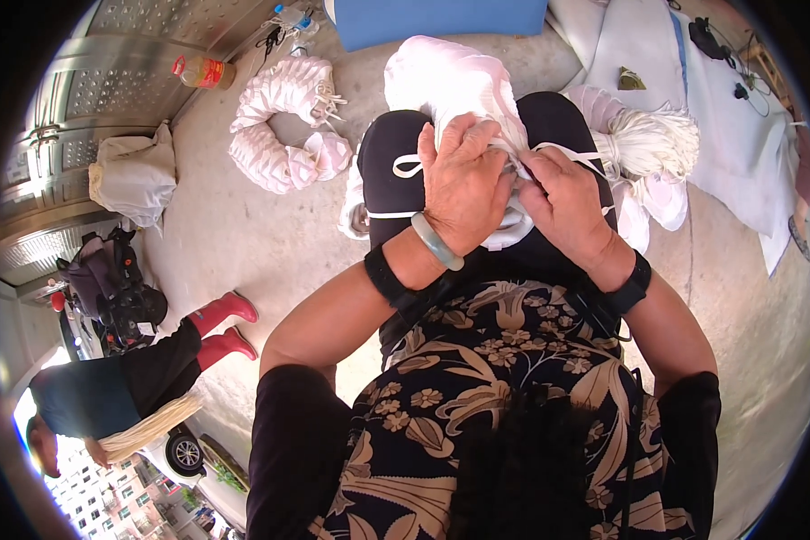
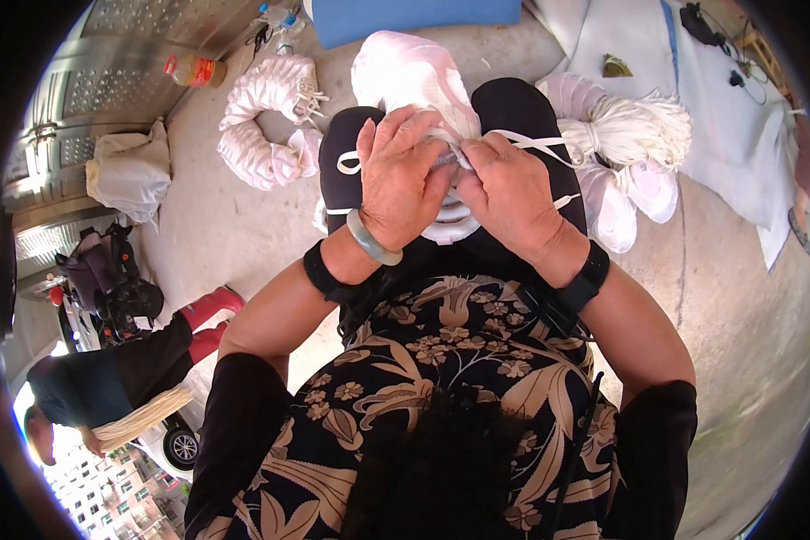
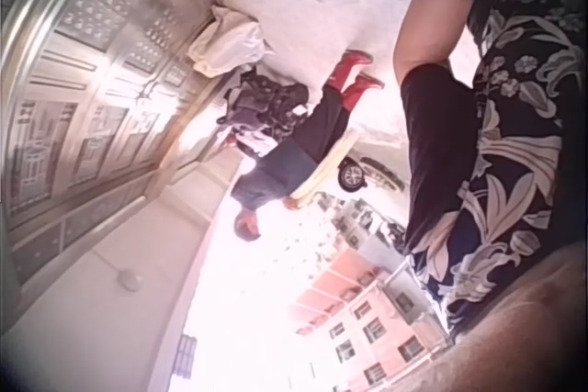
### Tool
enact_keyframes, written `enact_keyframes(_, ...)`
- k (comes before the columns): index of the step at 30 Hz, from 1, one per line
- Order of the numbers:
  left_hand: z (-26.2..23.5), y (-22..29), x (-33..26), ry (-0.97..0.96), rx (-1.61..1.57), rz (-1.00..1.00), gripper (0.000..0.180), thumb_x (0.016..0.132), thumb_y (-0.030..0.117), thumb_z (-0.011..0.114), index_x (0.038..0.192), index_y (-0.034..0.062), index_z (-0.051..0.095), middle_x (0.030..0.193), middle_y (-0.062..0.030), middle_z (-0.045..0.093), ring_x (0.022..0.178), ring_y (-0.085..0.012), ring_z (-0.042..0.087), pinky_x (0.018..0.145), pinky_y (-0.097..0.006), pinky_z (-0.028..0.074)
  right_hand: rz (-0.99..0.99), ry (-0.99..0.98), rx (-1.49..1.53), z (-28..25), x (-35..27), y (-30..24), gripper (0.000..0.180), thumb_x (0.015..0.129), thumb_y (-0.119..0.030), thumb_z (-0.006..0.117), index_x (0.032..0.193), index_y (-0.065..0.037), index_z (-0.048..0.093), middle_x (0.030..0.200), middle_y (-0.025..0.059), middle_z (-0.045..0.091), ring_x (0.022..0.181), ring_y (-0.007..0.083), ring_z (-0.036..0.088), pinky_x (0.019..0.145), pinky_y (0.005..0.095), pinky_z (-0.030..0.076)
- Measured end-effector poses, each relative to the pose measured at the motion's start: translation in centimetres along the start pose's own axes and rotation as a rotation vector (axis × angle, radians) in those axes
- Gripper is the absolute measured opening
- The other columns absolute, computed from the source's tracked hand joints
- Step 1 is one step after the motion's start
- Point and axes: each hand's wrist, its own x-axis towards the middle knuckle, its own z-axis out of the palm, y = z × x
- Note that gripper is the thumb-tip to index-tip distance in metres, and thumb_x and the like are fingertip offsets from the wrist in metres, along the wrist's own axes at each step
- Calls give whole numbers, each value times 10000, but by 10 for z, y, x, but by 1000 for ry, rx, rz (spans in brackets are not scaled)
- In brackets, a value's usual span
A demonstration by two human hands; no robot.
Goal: The recorder is lacing a white and pink shoe by threading white laces through the eyelets.
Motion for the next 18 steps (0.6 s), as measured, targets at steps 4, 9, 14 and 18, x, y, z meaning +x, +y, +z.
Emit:
enact_keyframes(4,5,2,1,-15,29,0,138,682,91,667,819,77,668,1210,-73,552,1198,-324,424,995,-573,238,-16,5,50,0,-1,3,302,729,-99,574,1020,-19,576,823,130,551,721,328,585,628,394,486)
enact_keyframes(9,-3,2,8,22,32,125,23,670,55,629,676,76,625,1242,-71,546,1210,-355,402,1020,-565,188,88,-5,105,-5,-3,-1,366,727,-105,583,1083,-24,551,813,114,581,690,313,603,608,392,491)
enact_keyframes(14,-38,1,-1,40,89,246,38,642,32,609,642,70,609,1249,-103,547,1210,-357,409,1032,-510,194,125,-39,112,-7,-8,2,465,727,-133,632,1166,-40,511,796,97,594,670,264,615,597,364,498)
enact_keyframes(18,-88,-28,-37,62,122,54,45,667,-1,601,662,40,619,1237,-150,546,1180,-369,444,1008,-475,282,157,-1,158,-7,-10,6,501,721,-143,654,1186,-42,495,806,91,596,664,245,616,597,345,502)
